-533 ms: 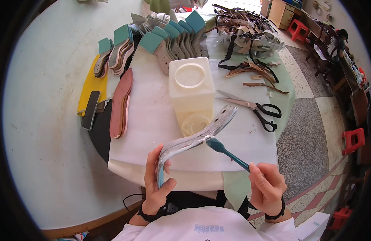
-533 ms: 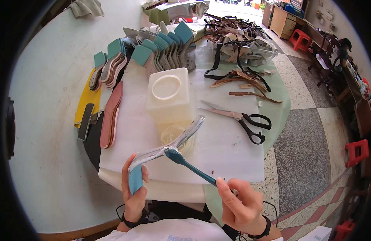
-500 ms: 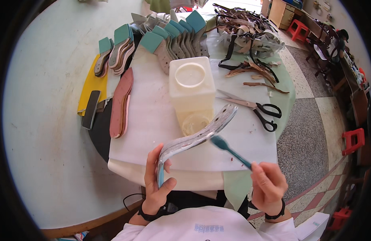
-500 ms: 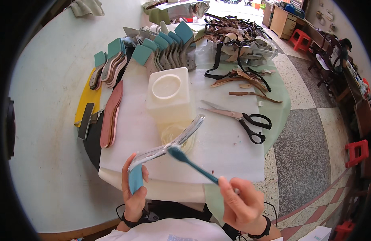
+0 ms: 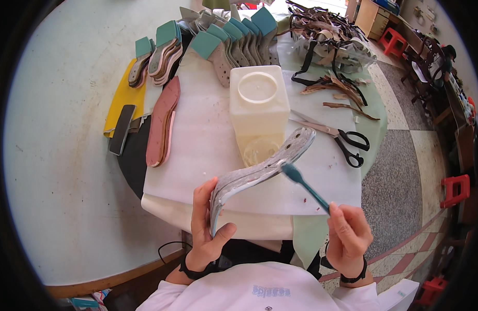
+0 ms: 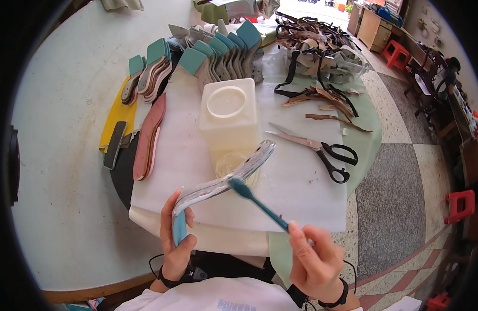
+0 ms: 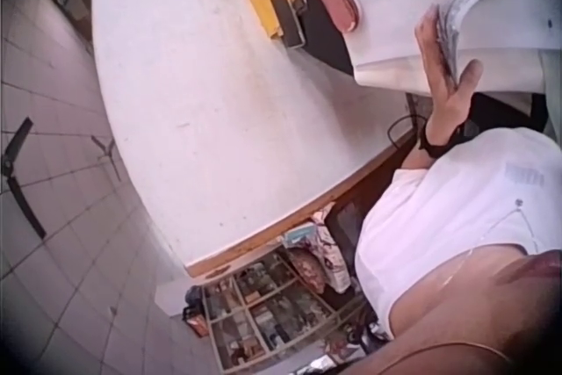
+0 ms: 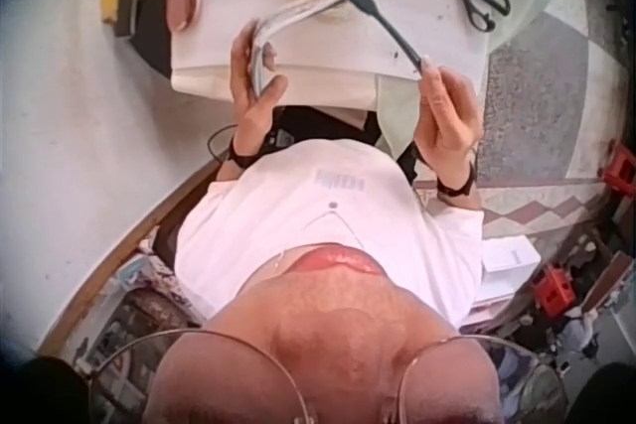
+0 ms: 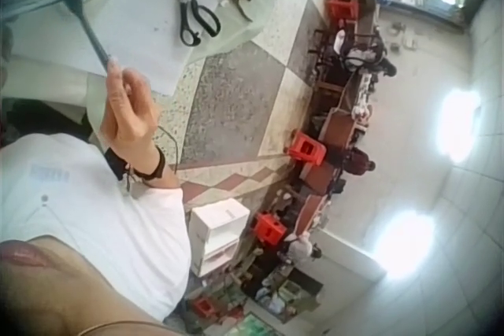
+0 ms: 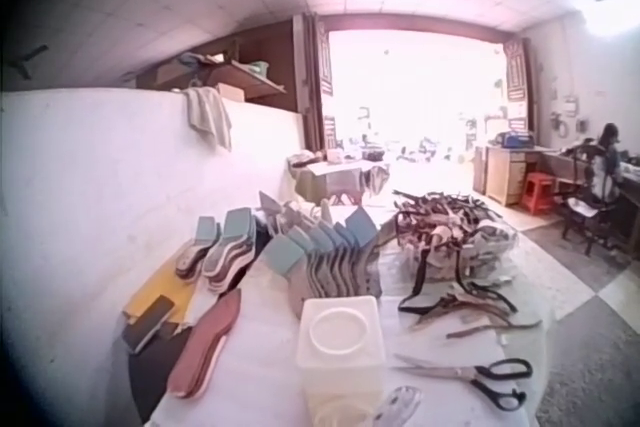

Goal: The recorder applies glue to a shoe sole component using a brush and then attaches a strip of material.

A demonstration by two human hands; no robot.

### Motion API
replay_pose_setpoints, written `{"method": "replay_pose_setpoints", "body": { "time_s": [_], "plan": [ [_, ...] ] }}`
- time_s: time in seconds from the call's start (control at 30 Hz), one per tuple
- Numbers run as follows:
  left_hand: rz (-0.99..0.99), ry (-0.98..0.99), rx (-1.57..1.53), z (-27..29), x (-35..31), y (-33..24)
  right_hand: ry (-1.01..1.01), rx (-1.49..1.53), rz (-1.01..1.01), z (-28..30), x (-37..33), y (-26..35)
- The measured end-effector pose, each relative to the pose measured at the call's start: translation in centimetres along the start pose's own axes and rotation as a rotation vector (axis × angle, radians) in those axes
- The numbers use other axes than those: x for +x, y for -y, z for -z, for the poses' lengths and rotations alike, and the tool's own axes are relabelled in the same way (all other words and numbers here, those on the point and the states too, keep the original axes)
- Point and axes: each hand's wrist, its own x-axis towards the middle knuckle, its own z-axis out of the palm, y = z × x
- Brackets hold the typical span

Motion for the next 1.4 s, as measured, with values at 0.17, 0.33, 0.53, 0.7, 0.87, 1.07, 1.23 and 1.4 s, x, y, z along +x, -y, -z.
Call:
{"method": "replay_pose_setpoints", "body": {
  "time_s": [0.17, 0.33, 0.53, 0.7, 0.87, 1.07, 1.23, 1.4],
  "plan": [
    [0.006, -0.004, 0.007, 0.1, -0.2, -0.1, -0.089, 0.031, -0.123, 0.1, -0.2, -0.1],
    [-0.047, -0.001, 0.122, -0.2, 0.2, -0.3, 0.043, 0.279, -0.287, 0.7, -0.4, 1.1],
    [-0.065, 0.051, 0.165, 0.3, 0.2, 0.6, 0.217, 0.633, -0.330, 0.2, 0.6, 1.4],
    [-0.101, 0.065, 0.163, 0.5, 0.2, 0.7, 0.268, 0.593, -0.240, -0.2, 1.7, 1.7],
    [-0.107, 0.069, 0.179, 0.6, 0.1, 0.8, 0.290, 0.561, -0.229, -0.5, 1.8, 2.0],
    [-0.066, 0.011, 0.086, 0.4, -0.1, 0.5, 0.258, 0.524, -0.280, -0.5, 1.7, 2.1],
    [-0.027, 0.010, 0.080, 0.7, -0.2, 0.5, 0.184, 0.515, -0.378, 0.2, 0.8, 0.7],
    [-0.011, 0.022, 0.091, 0.8, -0.3, 0.3, 0.159, 0.524, -0.396, 0.1, 0.8, 1.2]
  ]
}}
